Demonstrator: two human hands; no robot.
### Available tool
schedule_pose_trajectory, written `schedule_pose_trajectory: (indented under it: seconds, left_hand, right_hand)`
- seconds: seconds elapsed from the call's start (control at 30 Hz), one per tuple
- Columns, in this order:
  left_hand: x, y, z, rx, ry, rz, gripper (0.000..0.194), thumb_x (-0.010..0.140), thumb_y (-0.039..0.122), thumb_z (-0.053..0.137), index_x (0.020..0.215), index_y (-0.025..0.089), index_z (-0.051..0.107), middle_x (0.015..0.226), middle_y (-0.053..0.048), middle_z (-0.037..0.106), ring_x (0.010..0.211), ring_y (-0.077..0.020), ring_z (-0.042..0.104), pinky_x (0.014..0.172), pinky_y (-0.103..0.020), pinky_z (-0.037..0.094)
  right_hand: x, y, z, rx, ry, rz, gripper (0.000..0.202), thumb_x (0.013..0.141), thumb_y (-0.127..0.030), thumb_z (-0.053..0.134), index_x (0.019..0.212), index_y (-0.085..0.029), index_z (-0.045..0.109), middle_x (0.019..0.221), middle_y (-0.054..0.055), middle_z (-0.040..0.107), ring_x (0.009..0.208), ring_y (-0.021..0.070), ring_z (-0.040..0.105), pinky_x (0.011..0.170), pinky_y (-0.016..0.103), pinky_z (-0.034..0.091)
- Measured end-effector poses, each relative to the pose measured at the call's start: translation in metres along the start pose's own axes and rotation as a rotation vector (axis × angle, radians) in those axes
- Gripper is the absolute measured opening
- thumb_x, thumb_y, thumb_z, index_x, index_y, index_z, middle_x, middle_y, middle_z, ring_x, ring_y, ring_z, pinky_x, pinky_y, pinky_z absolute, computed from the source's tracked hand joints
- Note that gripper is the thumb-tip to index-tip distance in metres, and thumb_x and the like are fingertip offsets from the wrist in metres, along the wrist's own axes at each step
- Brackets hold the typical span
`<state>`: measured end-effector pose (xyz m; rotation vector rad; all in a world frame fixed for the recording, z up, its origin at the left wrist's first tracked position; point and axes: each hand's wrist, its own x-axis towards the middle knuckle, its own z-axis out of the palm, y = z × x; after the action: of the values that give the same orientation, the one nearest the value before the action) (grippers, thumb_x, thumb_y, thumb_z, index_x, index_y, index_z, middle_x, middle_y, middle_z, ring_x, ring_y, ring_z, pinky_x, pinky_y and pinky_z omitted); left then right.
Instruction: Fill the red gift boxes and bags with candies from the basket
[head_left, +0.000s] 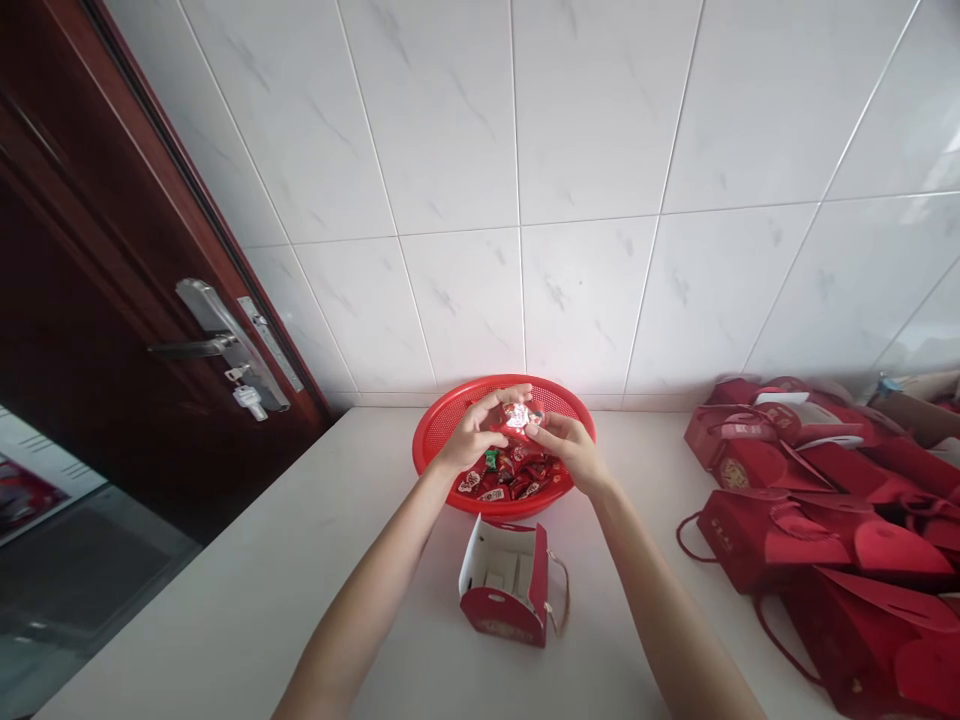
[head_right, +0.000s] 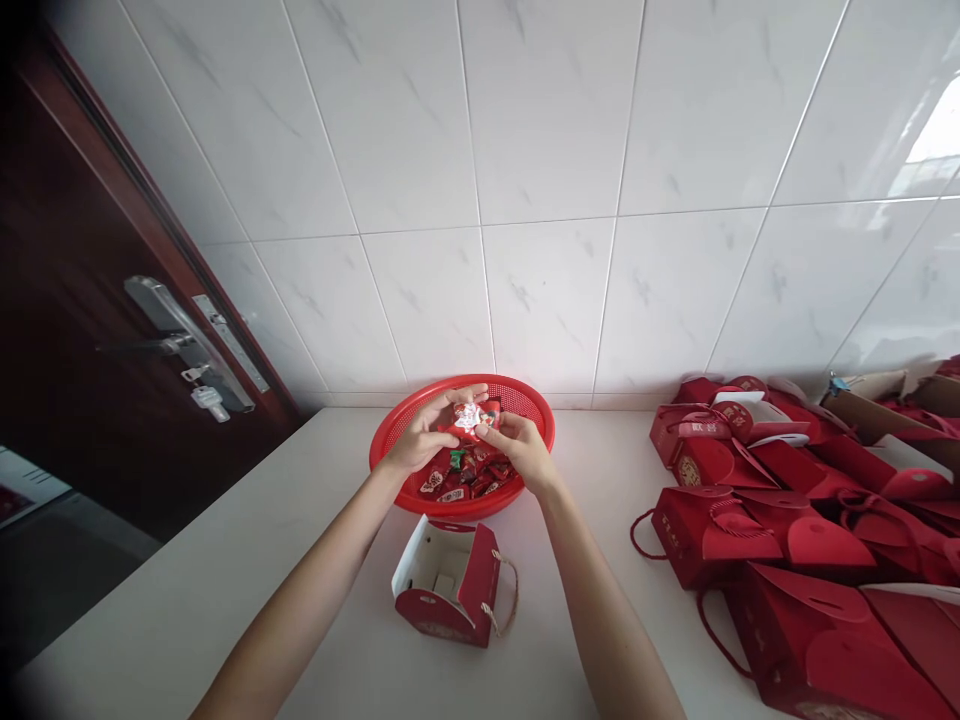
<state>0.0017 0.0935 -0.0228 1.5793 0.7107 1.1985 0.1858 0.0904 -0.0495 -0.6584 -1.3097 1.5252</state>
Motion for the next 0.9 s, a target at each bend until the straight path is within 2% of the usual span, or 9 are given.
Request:
schedule_pose_trajectory:
  seconds: [0.07,0.13,0.23,0.33,0.5,0.63,0.73,0.83,0.9]
  left_hand:
    - [0.000,-0.004,0.002,-0.055,0.052,-0.029,0.063,0.058,0.011,0.068,0.120,0.025,0.065,0.138,-0.006,0.062,0.130,-0.0305,0.054,0.095,-0.036,0.051]
    - [0.000,-0.009,0.001,-0.093,0.140,-0.102,0.067,0.062,0.020,0.076,0.127,0.025,0.063,0.127,-0.007,0.067,0.118,-0.0284,0.062,0.088,-0.035,0.054]
    - [-0.001,-0.015,0.001,-0.059,0.227,-0.159,0.050,0.065,0.035,0.085,0.110,0.017,0.072,0.105,-0.008,0.074,0.098,-0.0255,0.069,0.087,-0.037,0.054]
    - [-0.003,-0.016,0.003,-0.013,0.232,-0.115,0.039,0.067,0.041,0.087,0.092,0.014,0.076,0.097,-0.008,0.078,0.091,-0.0243,0.071,0.087,-0.036,0.054]
    - [-0.006,-0.016,0.003,0.031,0.199,-0.076,0.043,0.073,0.046,0.084,0.101,0.014,0.077,0.103,-0.009,0.079,0.093,-0.0256,0.073,0.090,-0.038,0.055]
    - [-0.005,-0.021,0.000,0.082,0.158,-0.087,0.047,0.074,0.048,0.083,0.106,0.014,0.075,0.109,-0.011,0.078,0.101,-0.0280,0.072,0.096,-0.040,0.055]
    - [-0.005,-0.027,-0.003,0.153,0.171,-0.119,0.048,0.076,0.047,0.080,0.111,0.014,0.074,0.112,-0.012,0.077,0.106,-0.0286,0.071,0.097,-0.041,0.055]
    - [-0.003,-0.032,-0.011,0.306,0.225,-0.184,0.043,0.084,0.042,0.071,0.116,0.014,0.071,0.115,-0.012,0.076,0.107,-0.0275,0.072,0.096,-0.039,0.056]
    - [0.000,-0.034,-0.021,0.511,0.188,-0.264,0.036,0.090,0.037,0.062,0.117,0.015,0.071,0.117,-0.012,0.076,0.107,-0.0260,0.072,0.095,-0.037,0.057]
  right_hand:
    - [0.001,0.003,-0.002,0.075,0.083,-0.056,0.047,0.065,-0.047,0.089,0.099,-0.019,0.073,0.097,0.005,0.078,0.089,0.0246,0.073,0.084,0.037,0.057]
    - [0.002,0.005,-0.003,0.096,0.122,-0.079,0.048,0.061,-0.043,0.092,0.100,-0.021,0.073,0.101,0.005,0.079,0.094,0.0267,0.073,0.086,0.038,0.057]
    - [0.003,0.005,-0.001,0.077,0.109,-0.080,0.045,0.062,-0.042,0.092,0.099,-0.022,0.075,0.102,0.005,0.079,0.097,0.0283,0.073,0.089,0.040,0.057]
    - [0.001,0.004,0.001,0.061,0.096,-0.089,0.041,0.067,-0.044,0.089,0.098,-0.023,0.075,0.101,0.005,0.079,0.098,0.0279,0.073,0.089,0.039,0.057]
    - [0.001,0.004,0.002,0.060,0.090,-0.113,0.034,0.073,-0.046,0.085,0.096,-0.022,0.075,0.098,0.004,0.078,0.092,0.0249,0.072,0.086,0.037,0.057]
    - [0.003,0.011,0.001,0.063,0.182,-0.156,0.031,0.073,-0.044,0.085,0.092,-0.022,0.073,0.095,0.003,0.076,0.089,0.0229,0.070,0.082,0.035,0.056]
    - [0.005,0.015,-0.002,0.086,0.285,-0.172,0.028,0.073,-0.041,0.085,0.089,-0.023,0.072,0.087,0.001,0.074,0.082,0.0197,0.068,0.078,0.032,0.055]
    - [0.008,0.017,-0.004,0.169,0.384,-0.164,0.029,0.069,-0.037,0.088,0.088,-0.024,0.071,0.079,-0.002,0.072,0.073,0.0176,0.066,0.072,0.031,0.054]
    - [0.009,0.015,-0.005,0.235,0.414,-0.158,0.031,0.063,-0.033,0.091,0.084,-0.023,0.071,0.078,-0.003,0.073,0.072,0.0173,0.066,0.071,0.031,0.054]
